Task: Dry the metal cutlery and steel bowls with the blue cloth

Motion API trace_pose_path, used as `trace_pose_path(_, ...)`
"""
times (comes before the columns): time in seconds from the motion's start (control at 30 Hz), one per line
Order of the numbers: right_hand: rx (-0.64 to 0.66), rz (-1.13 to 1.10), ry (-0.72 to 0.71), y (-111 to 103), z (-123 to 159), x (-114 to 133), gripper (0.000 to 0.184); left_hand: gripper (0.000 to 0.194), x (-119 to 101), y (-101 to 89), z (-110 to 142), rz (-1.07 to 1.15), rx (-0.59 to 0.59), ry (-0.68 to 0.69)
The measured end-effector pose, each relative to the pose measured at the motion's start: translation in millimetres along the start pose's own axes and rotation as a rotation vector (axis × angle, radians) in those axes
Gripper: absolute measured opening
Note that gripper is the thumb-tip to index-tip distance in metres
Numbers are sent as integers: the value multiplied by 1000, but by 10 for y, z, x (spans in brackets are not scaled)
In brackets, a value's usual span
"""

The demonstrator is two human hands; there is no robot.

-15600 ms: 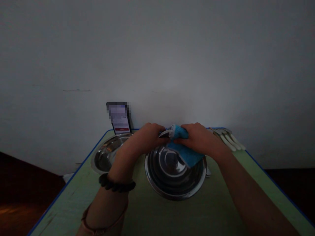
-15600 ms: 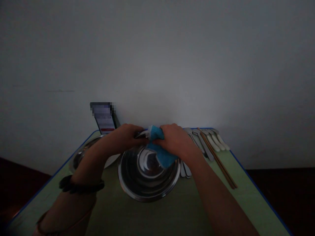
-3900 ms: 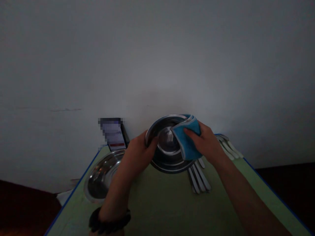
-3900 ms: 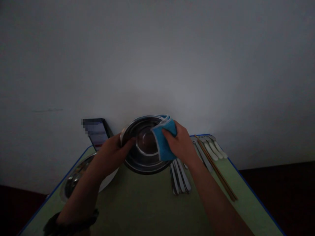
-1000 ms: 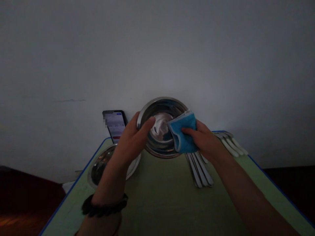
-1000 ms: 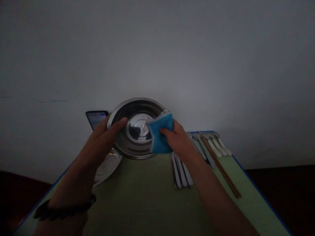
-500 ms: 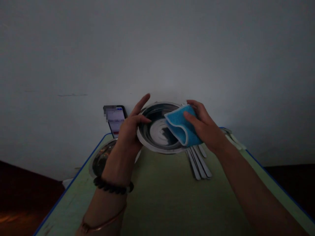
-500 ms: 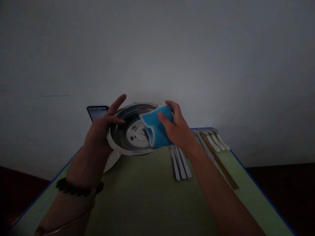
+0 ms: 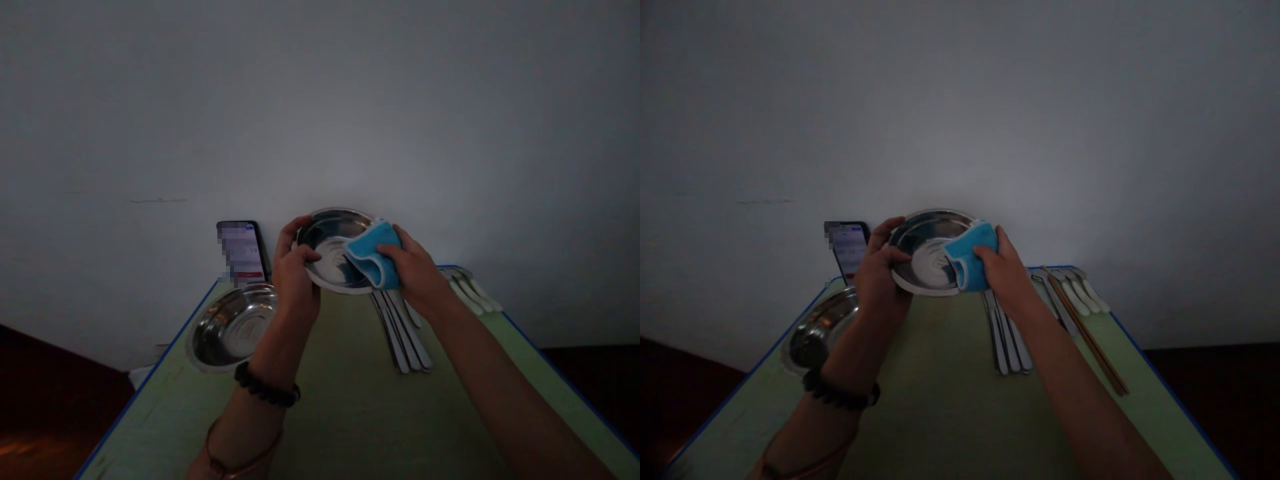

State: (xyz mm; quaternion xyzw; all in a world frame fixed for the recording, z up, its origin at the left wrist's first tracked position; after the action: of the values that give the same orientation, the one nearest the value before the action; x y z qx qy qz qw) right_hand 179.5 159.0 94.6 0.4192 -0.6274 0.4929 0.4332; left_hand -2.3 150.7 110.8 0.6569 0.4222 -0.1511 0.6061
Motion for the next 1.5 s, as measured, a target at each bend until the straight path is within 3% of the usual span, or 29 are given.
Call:
trace_pose_path(0.13, 99, -83, -24, 27, -54, -23, 29, 62, -66, 107, 45, -153, 125, 108)
trace_pose_path(0.23, 56, -44, -96, -73, -89, 11, 30, 67, -107, 146, 44, -246, 208, 88)
trace_pose_path(0.4, -28, 374, -272, -174, -97, 117, 37, 63, -68, 193, 70, -368, 397, -118)
trace_pose_path(0.53, 130, 581, -379, -38, 1, 230, 36, 63, -11, 226, 128, -404, 530, -271)
trace_pose_path(0.67, 236, 526, -428, 15, 98, 342, 35, 61, -14, 185, 103, -413, 454, -311)
trace_pose_path(0.83, 108, 458, -458, -63, 92, 390, 31, 44, -49, 168, 73, -429, 410, -261)
trace_pose_path(1.03, 38, 546, -538, -29, 121, 422, 24, 40, -78, 179, 56, -575, 442, -155)
trace_pose_path(1.2, 166, 580, -579, 79, 195, 434, 25, 37, -127, 137, 52, -736, 508, -174)
trace_pose_path(1.3, 226, 595, -569, 137, 226, 407, 27, 30, -191, 133, 45, -794, 571, -119)
trace_pose_path(1.37, 205, 606, -554, 134, 222, 390, 28, 29, -227, 133, 34, -807, 563, -65)
trace_pose_path(1.5, 68, 609, -489, 42, 161, 355, 30, 33, -259, 130, 16, -775, 437, 28)
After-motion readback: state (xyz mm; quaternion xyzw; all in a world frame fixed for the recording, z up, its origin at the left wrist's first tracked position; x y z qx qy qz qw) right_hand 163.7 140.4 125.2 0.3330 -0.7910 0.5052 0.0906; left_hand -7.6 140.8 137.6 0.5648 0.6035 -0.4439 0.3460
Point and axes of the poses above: each hand's wrist, its own z-axis away from the middle knuckle, its own y-axis out of the palm, x = y × z, the point moved 7 cm from there along -z, towards the middle knuckle, and after that the axes turned 10 degrees about z, right-handed, at the moved point
